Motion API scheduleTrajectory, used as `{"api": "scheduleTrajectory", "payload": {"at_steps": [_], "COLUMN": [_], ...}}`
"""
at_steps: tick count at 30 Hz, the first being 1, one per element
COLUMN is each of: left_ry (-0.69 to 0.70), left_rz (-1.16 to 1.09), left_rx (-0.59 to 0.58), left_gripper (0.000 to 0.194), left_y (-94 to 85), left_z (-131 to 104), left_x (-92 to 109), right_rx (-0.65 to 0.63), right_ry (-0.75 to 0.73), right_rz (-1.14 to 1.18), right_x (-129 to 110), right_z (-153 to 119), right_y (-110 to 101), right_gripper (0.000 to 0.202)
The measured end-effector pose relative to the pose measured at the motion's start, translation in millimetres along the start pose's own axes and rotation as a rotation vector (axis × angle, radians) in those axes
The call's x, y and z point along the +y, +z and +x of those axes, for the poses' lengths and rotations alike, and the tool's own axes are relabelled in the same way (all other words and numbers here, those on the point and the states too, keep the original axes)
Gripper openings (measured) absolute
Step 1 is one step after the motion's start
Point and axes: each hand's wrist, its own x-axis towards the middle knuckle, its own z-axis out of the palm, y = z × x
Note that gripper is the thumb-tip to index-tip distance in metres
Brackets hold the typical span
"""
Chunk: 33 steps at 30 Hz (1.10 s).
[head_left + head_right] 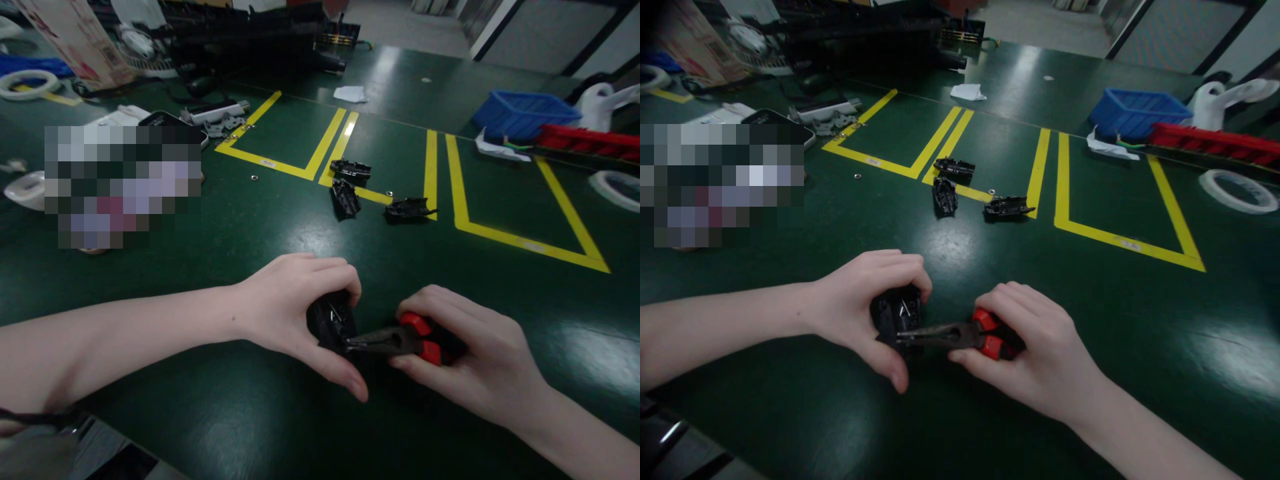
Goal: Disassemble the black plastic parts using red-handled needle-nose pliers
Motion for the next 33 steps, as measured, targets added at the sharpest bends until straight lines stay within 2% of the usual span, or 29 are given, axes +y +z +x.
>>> {"api": "scheduleTrajectory", "payload": {"at_steps": [7,12,24,28,33], "left_ry": [0.008,-0.008,0.008,0.025,0.063], "left_rz": [-0.001,0.042,0.089,0.130,0.255], "left_rx": [0.001,-0.044,-0.069,-0.084,-0.113], "left_gripper": [0.063,0.064,0.063,0.062,0.061], "left_y": [1.7,2.3,1.4,0.5,-0.4], "left_z": [0.2,-0.2,-1.5,-3.6,-5.9], "left_x": [-1.0,-1.7,-0.5,-0.1,-1.7], "right_rx": [-0.015,-0.026,0.038,0.078,-0.015], "right_ry": [-0.031,-0.021,-0.001,0.018,-0.046], "right_rz": [-0.035,-0.057,-0.038,-0.108,-0.211], "right_x": [-0.2,-0.6,-0.1,11.8,32.4], "right_z": [0.9,-0.5,-2.3,-6.2,-6.8], "right_y": [1.0,2.7,1.9,-6.1,-21.2], "right_gripper": [0.027,0.029,0.028,0.029,0.030]}}
